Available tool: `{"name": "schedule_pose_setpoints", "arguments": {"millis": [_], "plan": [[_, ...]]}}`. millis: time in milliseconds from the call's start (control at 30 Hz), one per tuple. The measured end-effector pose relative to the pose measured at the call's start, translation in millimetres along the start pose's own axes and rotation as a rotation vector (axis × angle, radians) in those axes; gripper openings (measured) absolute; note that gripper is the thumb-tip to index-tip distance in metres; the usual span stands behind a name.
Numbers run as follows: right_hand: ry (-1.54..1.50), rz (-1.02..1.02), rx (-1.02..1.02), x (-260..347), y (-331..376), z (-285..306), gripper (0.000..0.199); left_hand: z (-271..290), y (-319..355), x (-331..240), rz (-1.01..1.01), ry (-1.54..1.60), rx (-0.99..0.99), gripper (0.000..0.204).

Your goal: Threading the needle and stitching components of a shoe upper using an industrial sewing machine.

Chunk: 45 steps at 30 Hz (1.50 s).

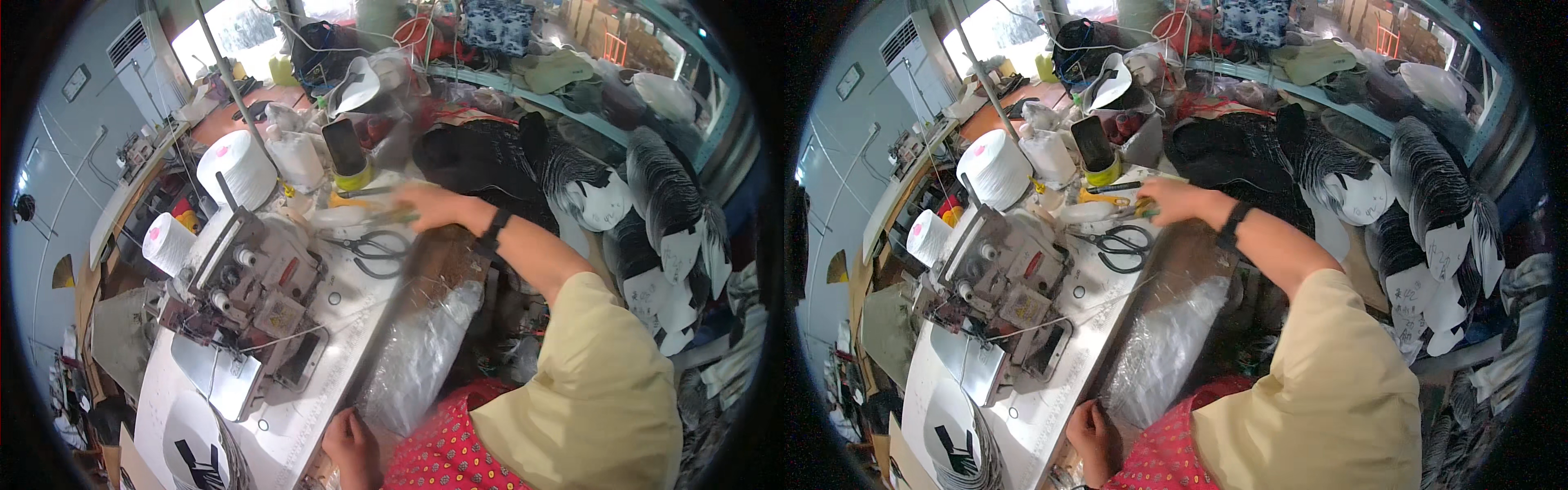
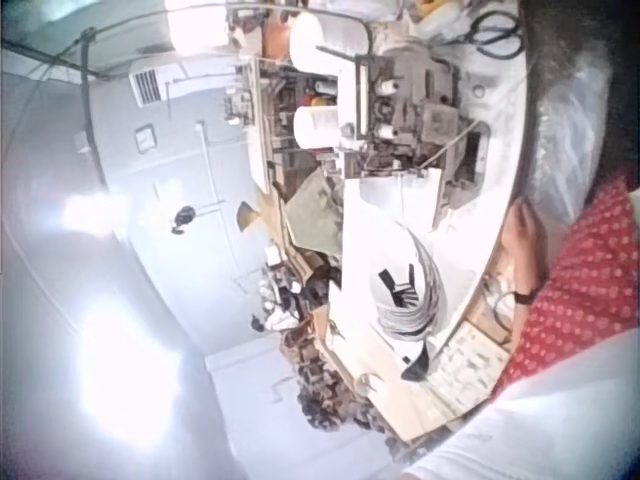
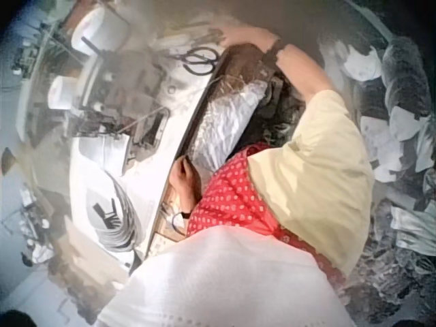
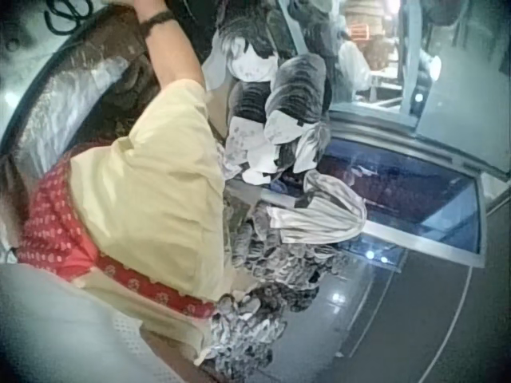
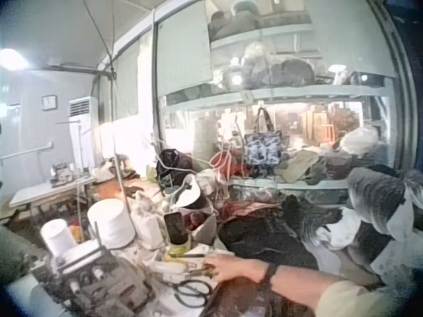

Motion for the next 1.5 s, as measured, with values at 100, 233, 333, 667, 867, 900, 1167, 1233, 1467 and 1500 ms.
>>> {"name": "schedule_pose_setpoints", "arguments": {"millis": [100,233,333,667,867,900,1167,1233,1467,1500], "plan": [[-0.139,-0.279,-0.325,-41,15,50,0.044,0,-4,16,0.031,-0.044,0.002,0.013],[0.087,-0.557,-0.412,-108,-8,102,0.039,-4,-7,12,-0.182,-0.184,0.033,0.013],[0.235,-0.742,-0.117,-155,-47,103,0.044,-3,-6,15,-0.138,-0.181,0.043,0.012],[0.438,-0.498,0.215,-194,-155,53,0.042,-3,-10,3,-0.107,-0.17,0.03,0.01],[0.528,-0.434,0.051,-191,-160,28,0.076,-3,-10,1,-0.073,-0.06,0.048,0.011],[0.544,-0.412,-0.012,-181,-156,31,0.076,-4,-10,2,-0.075,-0.059,0.059,0.011],[0.341,-0.302,-0.767,-21,24,78,0.035,-10,-7,7,0.005,-0.032,0.029,0.015],[0.487,-0.461,-0.807,-7,103,80,0.033,-12,-5,4,0.001,-0.025,0.038,0.017],[0.303,-1.563,-0.76,-95,359,86,0.048,-10,-2,-17,-0.16,-0.082,0.017,0.015],[-0.397,-1.551,-0.791,-112,367,52,0.055,-10,-2,-16,-0.146,-0.092,0.024,0.017]]}}
Point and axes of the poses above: each hand's wrist, its own y-axis away from the middle knuckle, its own z-axis out of the back of the hand, x = y × z, the point moved 8 cm from there along -y, towards the middle knuckle, and after that the axes turned 15 degrees about y, right-handed, at the moved point
